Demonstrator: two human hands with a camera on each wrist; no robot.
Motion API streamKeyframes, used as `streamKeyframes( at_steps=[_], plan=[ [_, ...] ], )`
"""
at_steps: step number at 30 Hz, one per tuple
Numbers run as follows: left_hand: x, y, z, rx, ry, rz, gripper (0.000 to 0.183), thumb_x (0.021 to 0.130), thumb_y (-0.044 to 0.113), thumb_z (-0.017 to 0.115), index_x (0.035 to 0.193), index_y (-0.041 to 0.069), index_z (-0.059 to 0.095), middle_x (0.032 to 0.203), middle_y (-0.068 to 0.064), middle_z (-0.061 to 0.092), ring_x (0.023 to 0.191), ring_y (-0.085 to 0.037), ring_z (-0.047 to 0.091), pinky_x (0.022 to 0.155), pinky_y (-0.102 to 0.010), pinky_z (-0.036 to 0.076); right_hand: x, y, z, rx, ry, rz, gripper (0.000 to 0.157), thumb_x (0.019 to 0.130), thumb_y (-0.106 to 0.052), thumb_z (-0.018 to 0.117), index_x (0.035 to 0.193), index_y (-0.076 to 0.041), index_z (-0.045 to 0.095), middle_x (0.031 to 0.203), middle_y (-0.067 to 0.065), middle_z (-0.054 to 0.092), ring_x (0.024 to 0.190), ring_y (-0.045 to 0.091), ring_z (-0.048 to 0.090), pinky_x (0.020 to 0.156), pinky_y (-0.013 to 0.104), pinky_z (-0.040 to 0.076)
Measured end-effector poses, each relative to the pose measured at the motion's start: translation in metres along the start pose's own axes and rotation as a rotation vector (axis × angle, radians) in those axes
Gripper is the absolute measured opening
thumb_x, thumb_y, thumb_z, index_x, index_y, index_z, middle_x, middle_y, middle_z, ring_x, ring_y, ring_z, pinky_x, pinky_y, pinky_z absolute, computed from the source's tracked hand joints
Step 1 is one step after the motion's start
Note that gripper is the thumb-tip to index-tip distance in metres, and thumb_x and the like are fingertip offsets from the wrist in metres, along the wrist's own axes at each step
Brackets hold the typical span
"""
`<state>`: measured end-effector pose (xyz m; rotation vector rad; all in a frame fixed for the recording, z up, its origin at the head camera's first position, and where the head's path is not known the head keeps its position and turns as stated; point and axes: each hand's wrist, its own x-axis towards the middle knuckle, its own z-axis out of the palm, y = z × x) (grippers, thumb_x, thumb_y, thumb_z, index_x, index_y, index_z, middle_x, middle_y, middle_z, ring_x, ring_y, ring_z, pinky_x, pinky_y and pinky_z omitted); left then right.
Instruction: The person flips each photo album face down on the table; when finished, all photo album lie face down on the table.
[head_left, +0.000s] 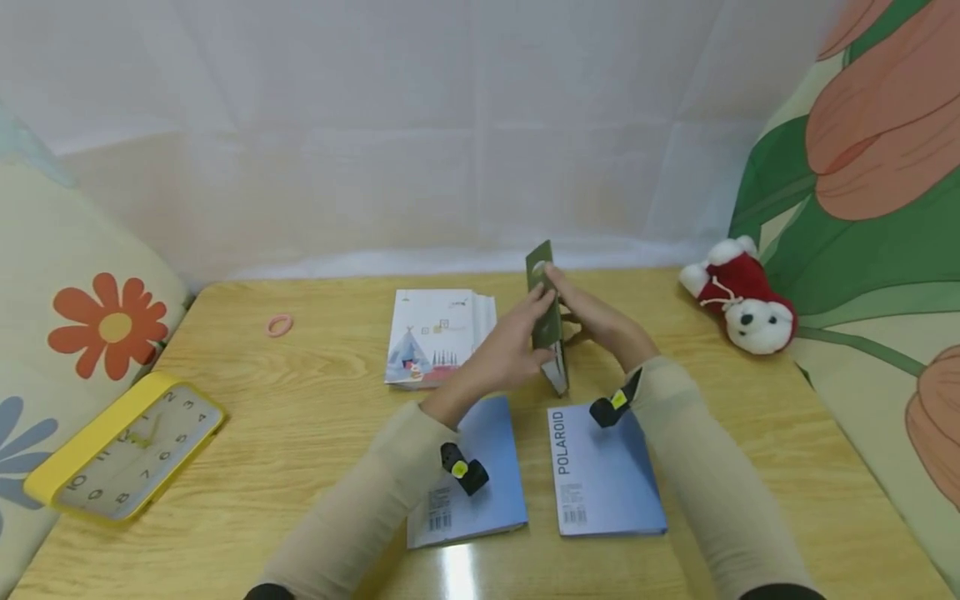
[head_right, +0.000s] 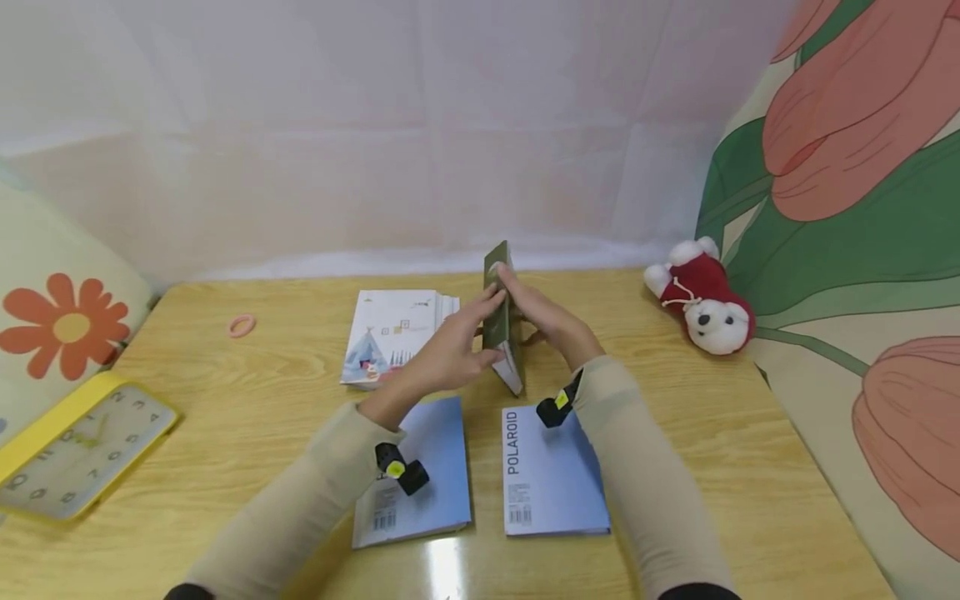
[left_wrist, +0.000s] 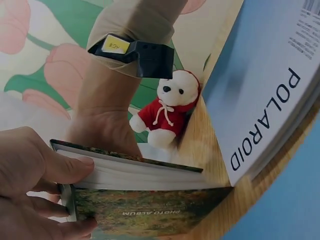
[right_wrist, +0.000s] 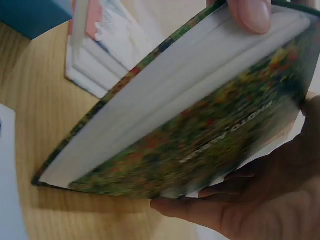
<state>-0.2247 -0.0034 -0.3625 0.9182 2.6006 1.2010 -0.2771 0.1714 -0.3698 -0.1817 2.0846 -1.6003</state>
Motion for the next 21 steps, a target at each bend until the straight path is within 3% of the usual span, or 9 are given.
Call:
streamKeyframes(
  at_steps=[3, 7, 10, 14, 18, 21],
  plan=[
    [0.004, 0.005, 0.003, 0.051, -0.011, 0.026, 0.078, 0.09, -0.001, 0.067, 0.154, -0.001, 0.024, 0.163, -0.018, 0.007, 0.147, -0.036, 0.021, 0.115, -0.042, 0.029, -0.002, -0.008, -0.004, -0.035, 0.024, 0.0, 0.078, 0.102, -0.063, 0.022, 0.158, -0.009, 0.018, 0.156, 0.017, 0.031, 0.138, 0.041, 0.035, 0.101, 0.057, 0.044],
    [0.008, 0.009, 0.01, 0.121, -0.02, 0.072, 0.07, 0.092, 0.0, 0.066, 0.151, -0.005, 0.029, 0.162, -0.022, 0.011, 0.147, -0.038, 0.019, 0.117, -0.042, 0.028, -0.003, -0.018, -0.012, -0.112, 0.104, 0.008, 0.064, 0.107, -0.042, 0.031, 0.159, -0.008, 0.013, 0.14, 0.023, 0.045, 0.117, 0.035, 0.055, 0.093, 0.049, 0.051],
    [0.008, 0.011, 0.015, 0.157, -0.019, 0.087, 0.066, 0.093, 0.001, 0.064, 0.15, -0.005, 0.032, 0.162, -0.02, 0.013, 0.147, -0.037, 0.018, 0.117, -0.041, 0.027, -0.002, -0.023, -0.016, -0.143, 0.14, 0.0, 0.059, 0.108, -0.028, 0.036, 0.158, -0.008, 0.014, 0.129, 0.024, 0.051, 0.106, 0.032, 0.059, 0.086, 0.043, 0.055],
    [0.007, 0.012, 0.019, 0.171, -0.009, 0.082, 0.063, 0.095, 0.003, 0.063, 0.15, -0.003, 0.033, 0.163, -0.018, 0.014, 0.148, -0.036, 0.017, 0.117, -0.039, 0.028, -0.001, -0.025, -0.02, -0.149, 0.138, 0.001, 0.055, 0.108, -0.022, 0.037, 0.156, -0.006, 0.017, 0.125, 0.023, 0.051, 0.101, 0.03, 0.06, 0.08, 0.039, 0.057],
    [0.005, 0.011, 0.022, 0.115, 0.022, 0.054, 0.066, 0.094, 0.004, 0.065, 0.151, -0.004, 0.032, 0.162, -0.02, 0.015, 0.146, -0.036, 0.023, 0.115, -0.038, 0.032, -0.001, -0.024, -0.021, -0.141, 0.127, 0.006, 0.055, 0.108, -0.021, 0.036, 0.156, -0.005, 0.017, 0.131, 0.024, 0.049, 0.106, 0.032, 0.058, 0.086, 0.042, 0.055],
    [0.004, 0.006, 0.025, 0.001, 0.087, 0.018, 0.088, 0.086, 0.001, 0.073, 0.156, -0.003, 0.019, 0.159, -0.022, 0.02, 0.141, -0.035, 0.033, 0.113, -0.04, 0.035, -0.001, -0.024, -0.02, -0.121, 0.123, 0.01, 0.055, 0.108, -0.022, 0.036, 0.157, -0.006, 0.016, 0.134, 0.024, 0.047, 0.108, 0.032, 0.056, 0.091, 0.046, 0.053]
  ],
)
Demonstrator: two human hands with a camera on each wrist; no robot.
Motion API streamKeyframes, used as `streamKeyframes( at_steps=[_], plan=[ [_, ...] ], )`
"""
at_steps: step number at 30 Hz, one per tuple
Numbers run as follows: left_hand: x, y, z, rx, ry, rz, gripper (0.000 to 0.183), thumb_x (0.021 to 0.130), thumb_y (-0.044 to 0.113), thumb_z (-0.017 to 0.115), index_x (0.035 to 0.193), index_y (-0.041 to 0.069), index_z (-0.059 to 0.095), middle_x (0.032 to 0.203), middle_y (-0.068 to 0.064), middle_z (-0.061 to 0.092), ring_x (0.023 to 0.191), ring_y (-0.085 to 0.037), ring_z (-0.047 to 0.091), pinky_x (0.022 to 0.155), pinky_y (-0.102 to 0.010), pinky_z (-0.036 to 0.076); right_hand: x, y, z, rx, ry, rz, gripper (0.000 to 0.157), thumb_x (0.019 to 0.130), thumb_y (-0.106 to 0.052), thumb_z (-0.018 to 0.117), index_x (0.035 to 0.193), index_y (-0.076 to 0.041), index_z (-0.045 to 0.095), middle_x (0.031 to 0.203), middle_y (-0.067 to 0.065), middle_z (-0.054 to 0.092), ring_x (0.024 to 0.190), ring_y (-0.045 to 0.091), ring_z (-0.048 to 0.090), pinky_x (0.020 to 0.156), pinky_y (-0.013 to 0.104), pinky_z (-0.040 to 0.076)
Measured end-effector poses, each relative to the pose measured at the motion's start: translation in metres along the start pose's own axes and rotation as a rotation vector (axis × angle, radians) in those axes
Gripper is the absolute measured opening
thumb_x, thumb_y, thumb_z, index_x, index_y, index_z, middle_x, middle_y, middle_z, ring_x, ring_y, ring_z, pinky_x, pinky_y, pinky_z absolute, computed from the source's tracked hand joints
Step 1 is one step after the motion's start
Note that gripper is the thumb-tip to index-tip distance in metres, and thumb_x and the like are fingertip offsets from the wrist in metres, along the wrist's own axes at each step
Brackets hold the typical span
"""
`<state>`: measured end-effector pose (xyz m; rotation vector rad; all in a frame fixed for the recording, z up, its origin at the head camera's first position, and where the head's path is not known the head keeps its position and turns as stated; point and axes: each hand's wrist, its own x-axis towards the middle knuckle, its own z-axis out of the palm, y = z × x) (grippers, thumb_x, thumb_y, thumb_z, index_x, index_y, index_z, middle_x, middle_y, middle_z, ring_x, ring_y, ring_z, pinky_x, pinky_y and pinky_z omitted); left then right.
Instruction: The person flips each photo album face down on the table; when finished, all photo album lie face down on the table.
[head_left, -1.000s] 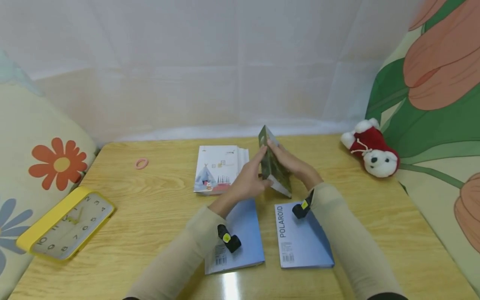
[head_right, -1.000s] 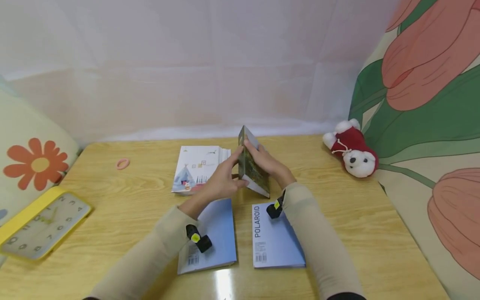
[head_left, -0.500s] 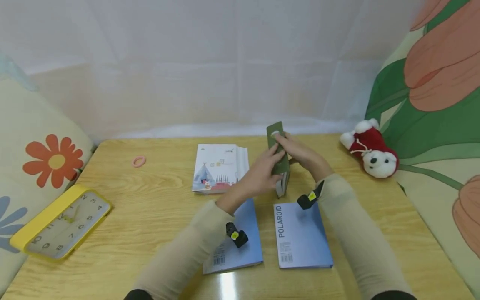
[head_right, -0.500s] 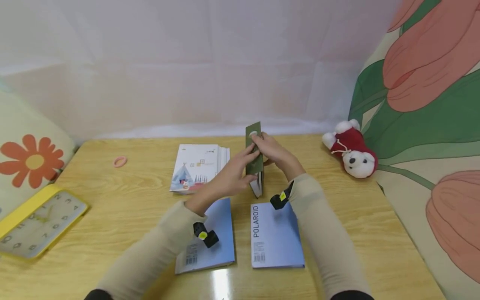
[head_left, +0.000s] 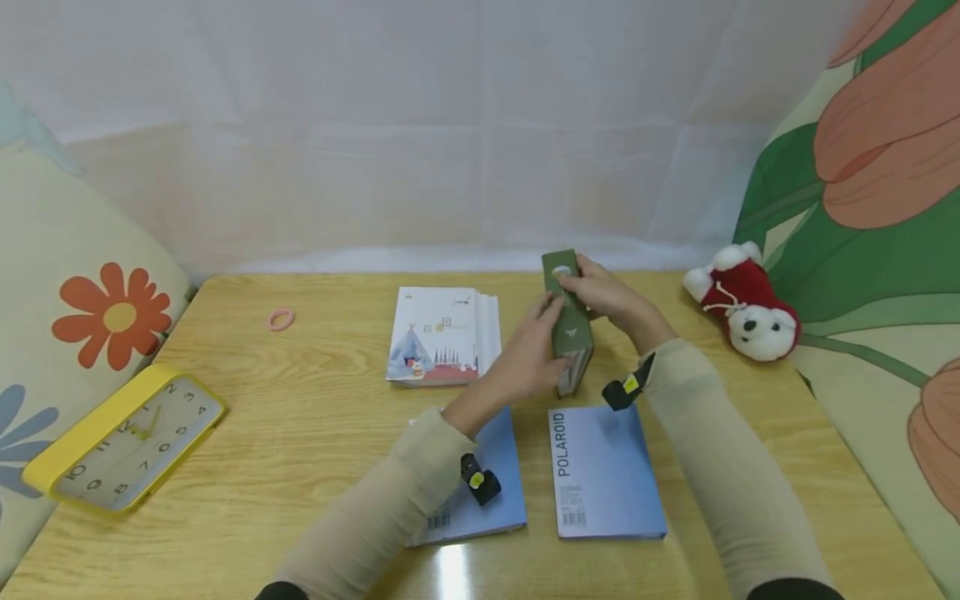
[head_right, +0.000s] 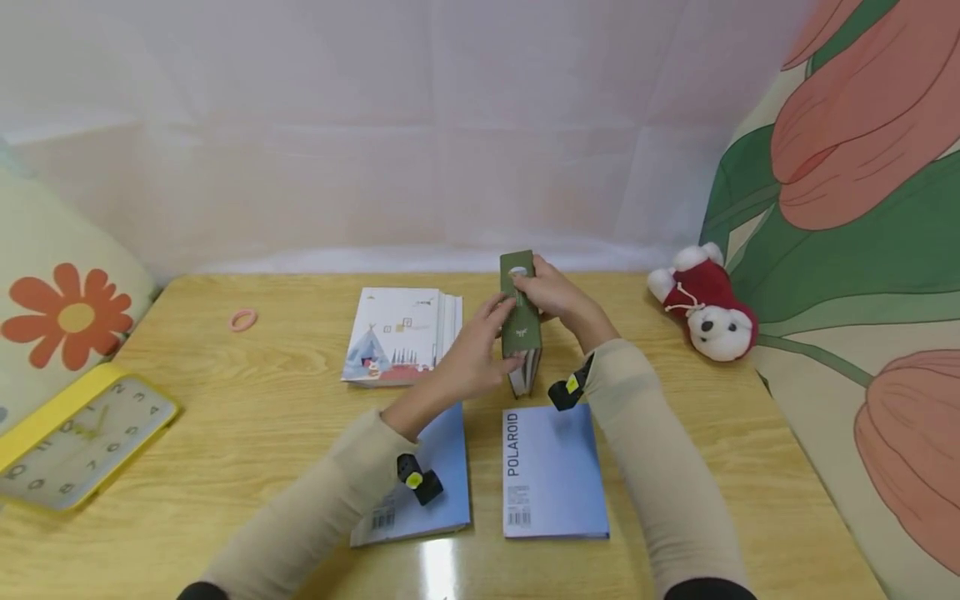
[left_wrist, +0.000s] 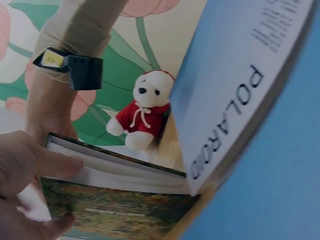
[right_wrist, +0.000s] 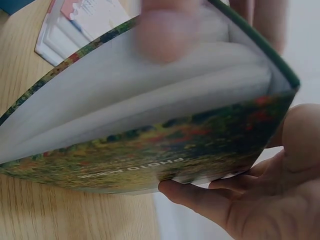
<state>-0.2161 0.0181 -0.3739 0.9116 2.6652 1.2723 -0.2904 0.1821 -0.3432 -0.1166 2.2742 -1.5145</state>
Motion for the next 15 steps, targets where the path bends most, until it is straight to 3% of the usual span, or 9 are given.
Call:
streamKeyframes(
  at_steps=[3, 6, 10, 12, 15],
  plan=[
    [0.002, -0.011, 0.007, -0.095, 0.05, -0.031, 0.11, 0.074, 0.003, 0.085, 0.157, 0.005, 0.012, 0.151, -0.017, 0.033, 0.134, -0.031, 0.042, 0.112, -0.042, 0.036, 0.0, 0.0, 0.0, 0.011, 0.011, 0.015, 0.056, 0.108, -0.023, 0.036, 0.157, -0.008, 0.015, 0.133, 0.023, 0.046, 0.105, 0.031, 0.055, 0.091, 0.047, 0.052],
    [0.006, -0.025, 0.017, -0.137, 0.035, -0.047, 0.117, 0.066, 0.006, 0.092, 0.156, 0.011, 0.017, 0.144, -0.011, 0.043, 0.131, -0.026, 0.044, 0.114, -0.044, 0.033, 0.0, 0.0, 0.0, 0.016, 0.019, 0.025, 0.061, 0.108, -0.023, 0.036, 0.16, -0.013, 0.006, 0.139, 0.024, 0.042, 0.106, 0.031, 0.054, 0.091, 0.047, 0.052],
    [0.008, -0.04, 0.031, -0.188, -0.026, -0.073, 0.118, 0.068, 0.009, 0.091, 0.158, 0.016, 0.016, 0.144, -0.009, 0.046, 0.13, -0.023, 0.046, 0.114, -0.042, 0.033, -0.001, 0.0, 0.002, 0.006, 0.018, 0.022, 0.069, 0.108, -0.024, 0.036, 0.16, -0.025, -0.009, 0.16, 0.022, 0.017, 0.112, 0.033, 0.051, 0.092, 0.048, 0.051],
    [0.008, -0.044, 0.036, -0.183, -0.038, -0.087, 0.118, 0.07, 0.012, 0.09, 0.159, 0.017, 0.013, 0.143, -0.01, 0.048, 0.128, -0.024, 0.049, 0.112, -0.042, 0.036, -0.002, -0.001, 0.003, -0.001, 0.015, 0.02, 0.068, 0.108, -0.025, 0.035, 0.159, -0.029, -0.009, 0.164, 0.018, 0.005, 0.111, 0.032, 0.051, 0.09, 0.046, 0.052],
    [0.008, -0.044, 0.036, -0.158, -0.025, -0.118, 0.116, 0.069, 0.014, 0.09, 0.158, 0.013, 0.015, 0.139, -0.011, 0.052, 0.122, -0.025, 0.053, 0.106, -0.042, 0.042, -0.002, 0.0, 0.004, 0.001, 0.01, 0.018, 0.064, 0.108, -0.025, 0.034, 0.16, -0.03, -0.003, 0.165, 0.016, 0.002, 0.103, 0.028, 0.051, 0.085, 0.04, 0.053]
  ],
)
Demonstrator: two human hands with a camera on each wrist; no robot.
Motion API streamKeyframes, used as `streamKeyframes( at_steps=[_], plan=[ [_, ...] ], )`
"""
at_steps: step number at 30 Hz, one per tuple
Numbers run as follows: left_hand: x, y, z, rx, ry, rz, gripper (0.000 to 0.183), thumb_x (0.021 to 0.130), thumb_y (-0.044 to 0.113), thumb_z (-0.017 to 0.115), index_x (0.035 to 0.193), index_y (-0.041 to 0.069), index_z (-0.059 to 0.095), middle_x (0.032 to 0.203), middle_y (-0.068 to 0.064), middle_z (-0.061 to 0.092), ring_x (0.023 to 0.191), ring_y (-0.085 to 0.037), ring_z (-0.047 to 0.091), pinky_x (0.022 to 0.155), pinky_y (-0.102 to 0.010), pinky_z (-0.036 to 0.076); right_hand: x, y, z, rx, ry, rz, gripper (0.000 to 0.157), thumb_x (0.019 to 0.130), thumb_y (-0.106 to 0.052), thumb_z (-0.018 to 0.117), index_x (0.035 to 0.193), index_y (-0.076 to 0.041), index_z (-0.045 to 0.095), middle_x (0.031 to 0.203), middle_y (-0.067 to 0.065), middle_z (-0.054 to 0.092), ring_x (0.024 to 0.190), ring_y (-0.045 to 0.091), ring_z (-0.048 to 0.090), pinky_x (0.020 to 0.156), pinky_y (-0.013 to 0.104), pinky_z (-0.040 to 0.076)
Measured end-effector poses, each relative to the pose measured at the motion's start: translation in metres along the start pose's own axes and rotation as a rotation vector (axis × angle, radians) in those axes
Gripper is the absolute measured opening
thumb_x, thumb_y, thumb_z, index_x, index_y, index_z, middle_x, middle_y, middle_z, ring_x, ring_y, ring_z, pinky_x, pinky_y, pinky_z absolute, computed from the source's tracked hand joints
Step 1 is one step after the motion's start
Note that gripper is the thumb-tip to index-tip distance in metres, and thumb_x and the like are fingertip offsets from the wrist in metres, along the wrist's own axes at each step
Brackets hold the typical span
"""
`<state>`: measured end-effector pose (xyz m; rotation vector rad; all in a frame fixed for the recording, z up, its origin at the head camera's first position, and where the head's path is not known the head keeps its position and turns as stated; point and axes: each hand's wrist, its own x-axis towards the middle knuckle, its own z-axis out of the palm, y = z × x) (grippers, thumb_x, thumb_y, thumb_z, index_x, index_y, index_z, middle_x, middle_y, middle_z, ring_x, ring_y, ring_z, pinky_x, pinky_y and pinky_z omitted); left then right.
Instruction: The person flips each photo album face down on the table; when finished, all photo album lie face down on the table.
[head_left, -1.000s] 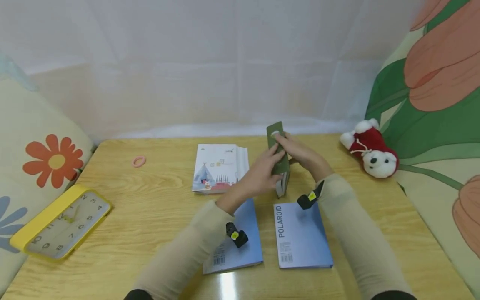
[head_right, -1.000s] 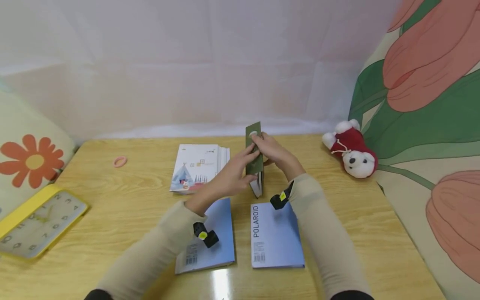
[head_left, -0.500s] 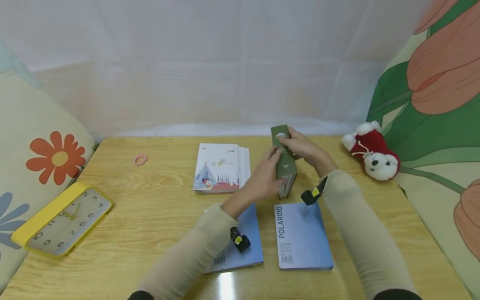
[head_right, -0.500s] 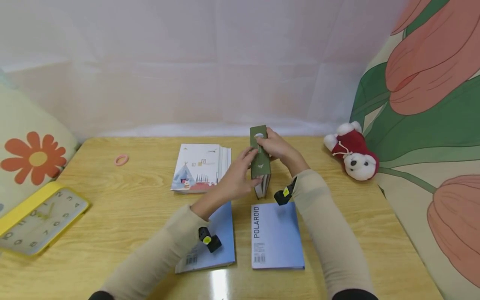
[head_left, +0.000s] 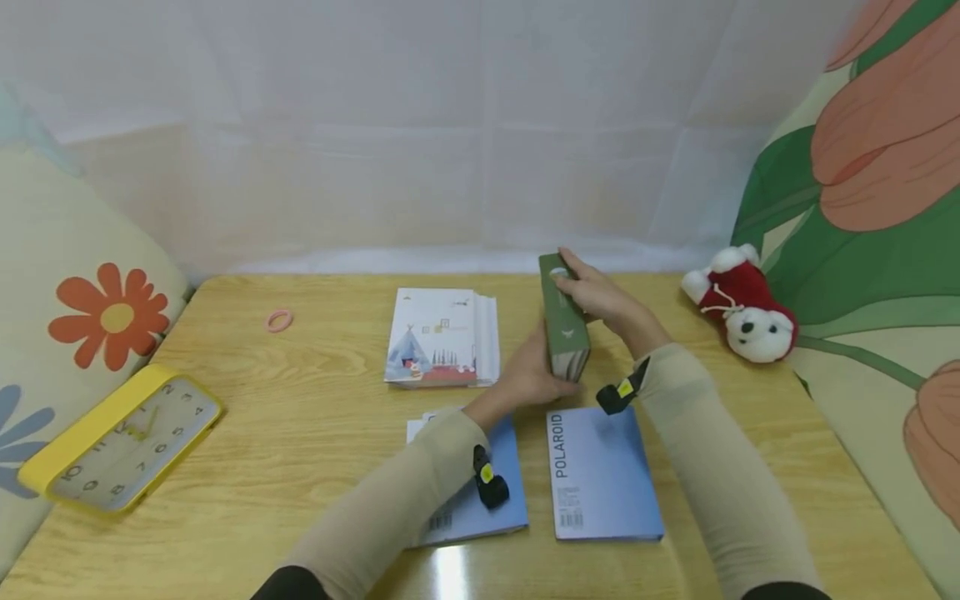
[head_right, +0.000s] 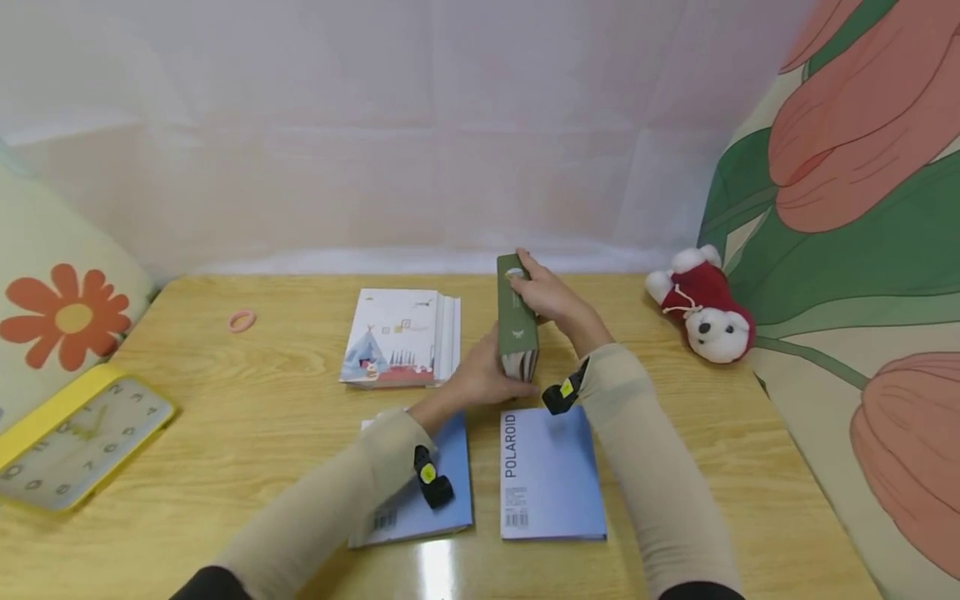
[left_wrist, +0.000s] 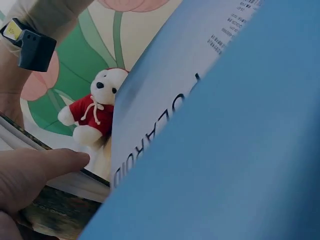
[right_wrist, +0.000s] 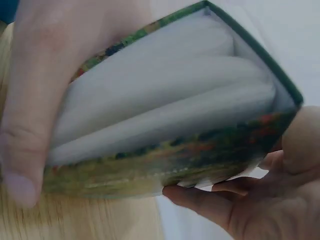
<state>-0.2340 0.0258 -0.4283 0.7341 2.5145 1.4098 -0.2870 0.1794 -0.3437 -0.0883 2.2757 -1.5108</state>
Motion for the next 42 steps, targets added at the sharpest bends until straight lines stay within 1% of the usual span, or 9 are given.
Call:
streamKeyframes(
  at_steps=[3, 6, 10, 17, 20, 25, 30, 36, 42],
  plan=[
    [-0.002, 0.002, -0.005, 0.085, 0.016, -0.042, 0.118, 0.068, 0.017, 0.09, 0.158, 0.006, 0.014, 0.14, -0.014, 0.05, 0.123, -0.028, 0.053, 0.105, -0.044, 0.044, 0.001, 0.004, -0.002, 0.009, 0.005, -0.009, 0.061, 0.109, -0.023, 0.032, 0.161, -0.027, 0.002, 0.165, 0.016, 0.005, 0.103, 0.027, 0.051, 0.085, 0.038, 0.052],
    [-0.004, 0.002, -0.01, 0.194, -0.006, -0.106, 0.12, 0.07, 0.024, 0.09, 0.157, 0.002, 0.012, 0.148, -0.021, 0.042, 0.128, -0.033, 0.049, 0.107, -0.047, 0.043, 0.0, 0.011, -0.006, -0.046, 0.03, -0.023, 0.057, 0.109, -0.019, 0.031, 0.161, -0.021, 0.009, 0.164, 0.016, 0.008, 0.122, 0.033, 0.047, 0.096, 0.043, 0.049],
    [-0.006, 0.0, -0.014, 0.338, -0.055, -0.156, 0.12, 0.072, 0.034, 0.09, 0.158, 0.002, 0.013, 0.153, -0.03, 0.03, 0.133, -0.041, 0.044, 0.108, -0.049, 0.041, 0.001, 0.026, -0.008, -0.141, 0.06, -0.029, 0.057, 0.107, -0.016, 0.037, 0.16, -0.012, 0.015, 0.162, 0.022, 0.015, 0.134, 0.04, 0.039, 0.105, 0.051, 0.043],
    [-0.003, -0.004, -0.015, 0.515, -0.133, -0.122, 0.108, 0.073, 0.034, 0.089, 0.155, 0.006, 0.025, 0.149, -0.032, 0.035, 0.127, -0.043, 0.048, 0.099, -0.052, 0.049, -0.003, 0.049, -0.004, -0.391, 0.055, -0.041, 0.084, 0.099, -0.029, 0.058, 0.158, 0.0, 0.006, 0.149, 0.034, 0.033, 0.131, 0.046, 0.041, 0.11, 0.056, 0.036],
    [0.0, -0.003, -0.014, 0.602, -0.185, -0.12, 0.105, 0.076, 0.032, 0.086, 0.157, 0.006, 0.024, 0.149, -0.033, 0.034, 0.127, -0.044, 0.048, 0.095, -0.05, 0.052, -0.004, 0.055, -0.002, -0.403, 0.041, -0.04, 0.089, 0.096, -0.025, 0.063, 0.157, 0.003, 0.004, 0.144, 0.035, 0.039, 0.13, 0.047, 0.041, 0.111, 0.056, 0.033],
    [0.004, 0.003, -0.011, 0.752, -0.265, -0.14, 0.102, 0.082, 0.033, 0.08, 0.158, 0.005, 0.019, 0.151, -0.034, 0.029, 0.132, -0.046, 0.042, 0.085, -0.045, 0.057, -0.004, 0.066, -0.001, -0.365, 0.018, 0.007, 0.091, 0.095, -0.025, 0.063, 0.158, 0.001, 0.003, 0.154, 0.032, 0.028, 0.141, 0.047, 0.027, 0.116, 0.057, 0.023],
    [0.004, 0.012, -0.01, 0.86, -0.294, -0.123, 0.088, 0.082, 0.027, 0.079, 0.153, 0.002, 0.033, 0.145, -0.033, 0.039, 0.132, -0.048, 0.042, 0.094, -0.046, 0.053, -0.002, 0.073, 0.001, -0.39, -0.027, 0.034, 0.085, 0.098, -0.025, 0.057, 0.156, 0.004, 0.002, 0.153, 0.033, 0.027, 0.14, 0.046, 0.028, 0.116, 0.057, 0.023],
    [0.003, 0.016, -0.014, 0.877, -0.294, -0.111, 0.079, 0.08, 0.025, 0.079, 0.147, 0.004, 0.043, 0.14, -0.029, 0.046, 0.127, -0.045, 0.047, 0.092, -0.048, 0.054, -0.001, 0.074, 0.002, -0.388, -0.018, 0.047, 0.084, 0.098, -0.025, 0.057, 0.157, 0.001, 0.004, 0.154, 0.03, 0.029, 0.14, 0.046, 0.029, 0.116, 0.058, 0.023],
    [-0.01, 0.008, -0.034, 0.673, -0.242, -0.092, 0.085, 0.077, 0.026, 0.083, 0.15, 0.01, 0.043, 0.147, -0.02, 0.043, 0.131, -0.039, 0.045, 0.097, -0.052, 0.05, -0.002, 0.065, 0.009, -0.41, 0.02, -0.007, 0.077, 0.1, -0.027, 0.054, 0.155, 0.006, 0.013, 0.151, 0.032, 0.032, 0.139, 0.046, 0.032, 0.115, 0.057, 0.025]
  ],
)
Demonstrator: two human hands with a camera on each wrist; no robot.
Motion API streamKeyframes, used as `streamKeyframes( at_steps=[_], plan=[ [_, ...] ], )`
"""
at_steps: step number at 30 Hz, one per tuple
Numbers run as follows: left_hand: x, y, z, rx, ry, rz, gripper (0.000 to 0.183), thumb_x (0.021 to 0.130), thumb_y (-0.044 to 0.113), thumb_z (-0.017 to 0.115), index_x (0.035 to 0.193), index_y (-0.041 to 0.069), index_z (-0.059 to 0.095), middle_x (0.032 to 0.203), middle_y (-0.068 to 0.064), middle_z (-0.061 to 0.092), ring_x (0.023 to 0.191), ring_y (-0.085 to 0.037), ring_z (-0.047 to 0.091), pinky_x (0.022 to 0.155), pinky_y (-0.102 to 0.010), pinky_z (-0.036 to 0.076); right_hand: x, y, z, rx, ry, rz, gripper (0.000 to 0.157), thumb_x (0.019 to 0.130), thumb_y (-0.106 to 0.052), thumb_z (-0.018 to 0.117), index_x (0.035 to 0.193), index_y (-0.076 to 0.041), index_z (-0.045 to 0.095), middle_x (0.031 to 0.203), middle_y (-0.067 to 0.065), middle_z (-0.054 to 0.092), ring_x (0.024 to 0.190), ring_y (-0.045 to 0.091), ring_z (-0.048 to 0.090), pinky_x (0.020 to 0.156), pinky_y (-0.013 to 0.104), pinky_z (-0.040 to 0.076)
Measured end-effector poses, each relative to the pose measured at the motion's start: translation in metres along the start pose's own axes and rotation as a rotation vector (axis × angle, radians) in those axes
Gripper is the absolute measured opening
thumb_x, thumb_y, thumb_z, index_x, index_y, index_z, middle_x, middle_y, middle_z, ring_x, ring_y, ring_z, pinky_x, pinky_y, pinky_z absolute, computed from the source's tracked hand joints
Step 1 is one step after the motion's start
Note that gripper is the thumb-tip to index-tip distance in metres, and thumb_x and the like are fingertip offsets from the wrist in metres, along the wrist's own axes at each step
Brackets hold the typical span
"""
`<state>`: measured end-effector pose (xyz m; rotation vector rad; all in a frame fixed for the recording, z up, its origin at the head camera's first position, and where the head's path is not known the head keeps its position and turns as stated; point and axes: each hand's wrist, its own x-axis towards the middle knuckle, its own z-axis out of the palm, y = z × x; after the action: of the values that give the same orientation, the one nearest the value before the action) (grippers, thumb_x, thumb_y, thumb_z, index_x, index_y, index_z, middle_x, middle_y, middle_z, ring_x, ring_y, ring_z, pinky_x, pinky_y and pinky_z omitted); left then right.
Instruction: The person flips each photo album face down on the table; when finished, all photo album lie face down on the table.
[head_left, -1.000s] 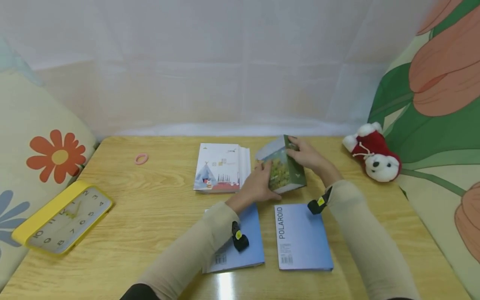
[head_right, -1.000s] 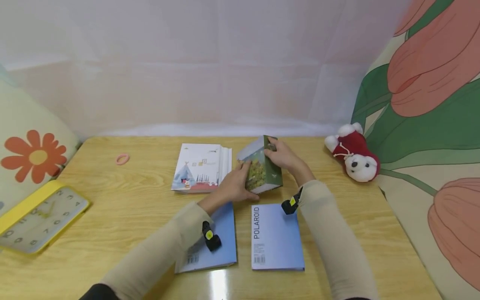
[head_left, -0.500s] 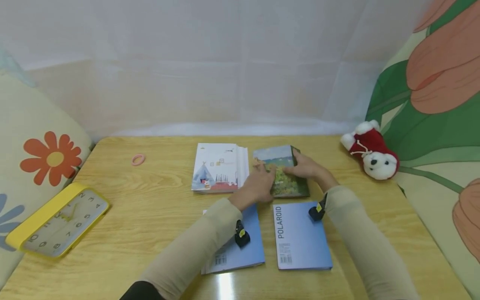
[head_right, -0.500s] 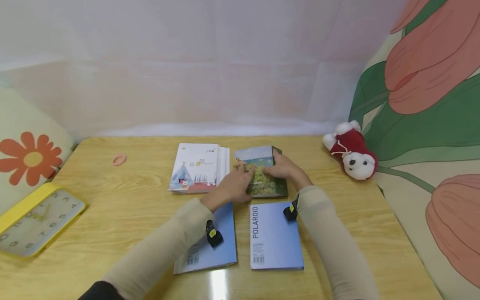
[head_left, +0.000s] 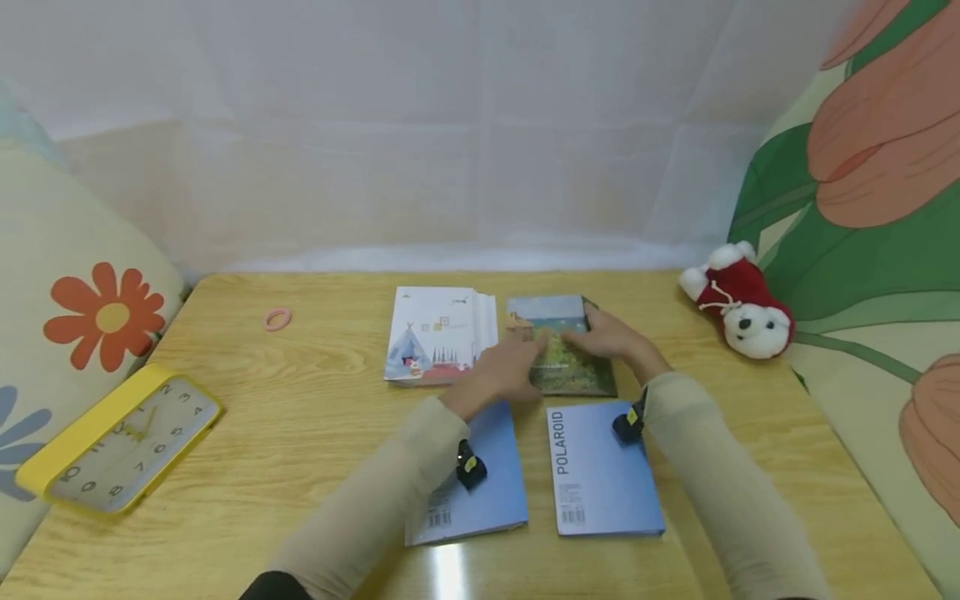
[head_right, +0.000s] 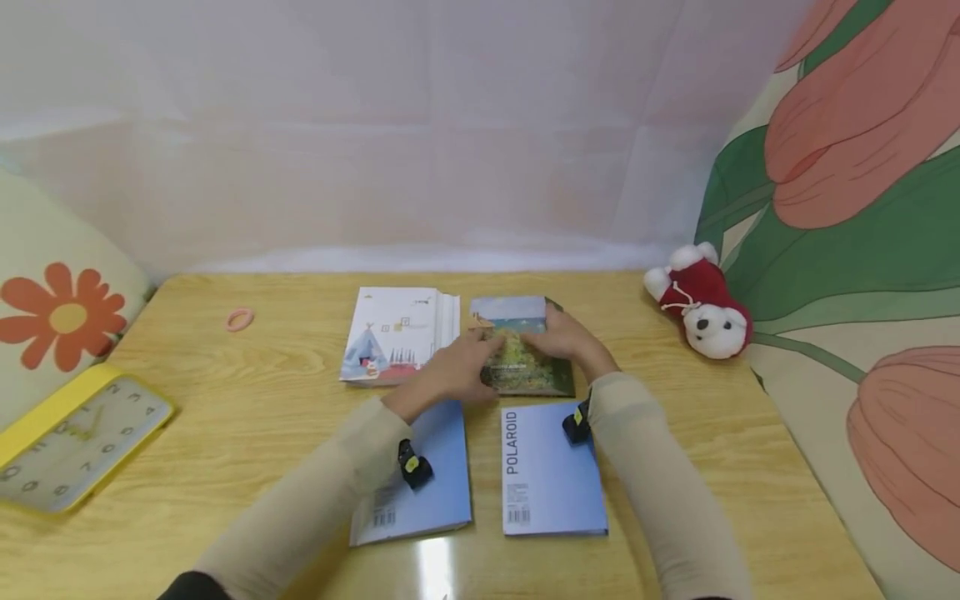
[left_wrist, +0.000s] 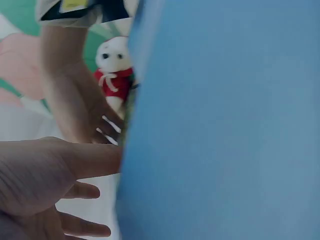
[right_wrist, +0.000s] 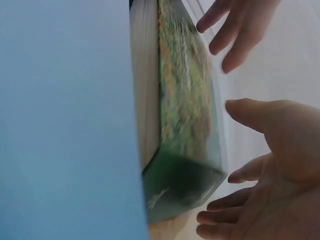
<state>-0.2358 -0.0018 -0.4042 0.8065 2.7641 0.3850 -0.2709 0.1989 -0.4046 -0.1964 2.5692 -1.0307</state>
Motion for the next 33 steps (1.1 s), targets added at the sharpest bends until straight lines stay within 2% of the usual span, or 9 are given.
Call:
streamKeyframes(
  at_steps=[5, 9, 13, 15, 17, 20, 23, 27, 33],
  plan=[
    [-0.027, -0.035, -0.024, -0.138, 0.099, -0.034, 0.084, 0.082, 0.03, 0.08, 0.152, 0.011, 0.039, 0.153, -0.024, 0.036, 0.137, -0.043, 0.036, 0.109, -0.06, 0.036, 0.012, -0.03, 0.007, -0.078, 0.087, -0.056, 0.085, 0.102, -0.04, 0.049, 0.154, 0.01, 0.006, 0.158, 0.033, 0.011, 0.147, 0.045, 0.012, 0.12, 0.053, 0.011],
    [-0.044, -0.063, -0.035, -0.228, 0.206, -0.132, 0.102, 0.078, 0.032, 0.085, 0.156, 0.003, 0.026, 0.157, -0.031, 0.022, 0.144, -0.047, 0.019, 0.114, -0.062, 0.023, 0.024, -0.056, 0.018, -0.07, 0.088, -0.103, 0.088, 0.102, -0.047, 0.047, 0.155, 0.007, 0.003, 0.16, 0.03, 0.007, 0.148, 0.04, 0.011, 0.121, 0.048, 0.009],
    [-0.053, -0.086, -0.028, -0.347, 0.279, -0.226, 0.123, 0.066, 0.029, 0.093, 0.155, -0.005, 0.015, 0.156, -0.032, 0.019, 0.145, -0.045, 0.014, 0.118, -0.057, 0.02, 0.041, -0.074, 0.037, -0.096, 0.047, -0.134, 0.087, 0.102, -0.047, 0.046, 0.155, 0.006, 0.002, 0.162, 0.026, 0.005, 0.15, 0.036, 0.007, 0.121, 0.043, 0.006],
    [-0.055, -0.094, -0.02, -0.392, 0.265, -0.275, 0.127, 0.065, 0.027, 0.094, 0.153, -0.011, 0.011, 0.156, -0.034, 0.017, 0.145, -0.046, 0.014, 0.119, -0.054, 0.018, 0.047, -0.079, 0.047, -0.13, 0.025, -0.128, 0.086, 0.103, -0.048, 0.044, 0.156, 0.006, 0.003, 0.162, 0.024, 0.005, 0.15, 0.036, 0.005, 0.122, 0.044, 0.005],
    [-0.057, -0.101, -0.013, -0.407, 0.236, -0.313, 0.122, 0.065, 0.025, 0.094, 0.15, -0.014, 0.016, 0.153, -0.035, 0.023, 0.142, -0.046, 0.02, 0.119, -0.052, 0.021, 0.052, -0.084, 0.056, -0.153, -0.001, -0.125, 0.085, 0.103, -0.049, 0.043, 0.156, 0.004, 0.004, 0.162, 0.024, 0.006, 0.15, 0.036, 0.004, 0.121, 0.045, 0.006],
    [-0.06, -0.108, -0.004, -0.399, 0.18, -0.354, 0.114, 0.065, 0.03, 0.094, 0.146, -0.016, 0.027, 0.149, -0.037, 0.026, 0.138, -0.048, 0.027, 0.116, -0.055, 0.026, 0.055, -0.089, 0.067, -0.172, -0.026, -0.116, 0.084, 0.103, -0.049, 0.043, 0.157, 0.002, 0.005, 0.162, 0.026, 0.007, 0.15, 0.038, 0.004, 0.121, 0.05, 0.007],
    [-0.063, -0.11, 0.002, -0.385, 0.169, -0.347, 0.104, 0.067, 0.033, 0.092, 0.142, -0.012, 0.038, 0.149, -0.036, 0.028, 0.136, -0.049, 0.03, 0.113, -0.058, 0.029, 0.059, -0.09, 0.074, -0.207, -0.03, -0.114, 0.082, 0.103, -0.049, 0.042, 0.158, 0.0, 0.007, 0.161, 0.027, 0.007, 0.149, 0.039, 0.003, 0.121, 0.051, 0.008],
    [-0.064, -0.107, 0.004, -0.362, 0.203, -0.348, 0.096, 0.071, 0.031, 0.09, 0.142, -0.011, 0.041, 0.152, -0.037, 0.022, 0.14, -0.051, 0.025, 0.115, -0.058, 0.026, 0.061, -0.09, 0.077, -0.259, -0.022, -0.105, 0.08, 0.102, -0.05, 0.043, 0.159, -0.003, 0.011, 0.162, 0.027, 0.005, 0.149, 0.043, 0.003, 0.12, 0.055, 0.009],
    [-0.061, -0.106, 0.005, -0.358, 0.264, -0.36, 0.085, 0.073, 0.025, 0.089, 0.137, -0.012, 0.047, 0.152, -0.038, 0.024, 0.14, -0.051, 0.023, 0.116, -0.057, 0.024, 0.059, -0.089, 0.074, -0.25, -0.033, -0.08, 0.08, 0.1, -0.048, 0.048, 0.16, -0.008, 0.012, 0.161, 0.027, -0.004, 0.148, 0.046, 0.0, 0.118, 0.06, 0.008]
  ],
)
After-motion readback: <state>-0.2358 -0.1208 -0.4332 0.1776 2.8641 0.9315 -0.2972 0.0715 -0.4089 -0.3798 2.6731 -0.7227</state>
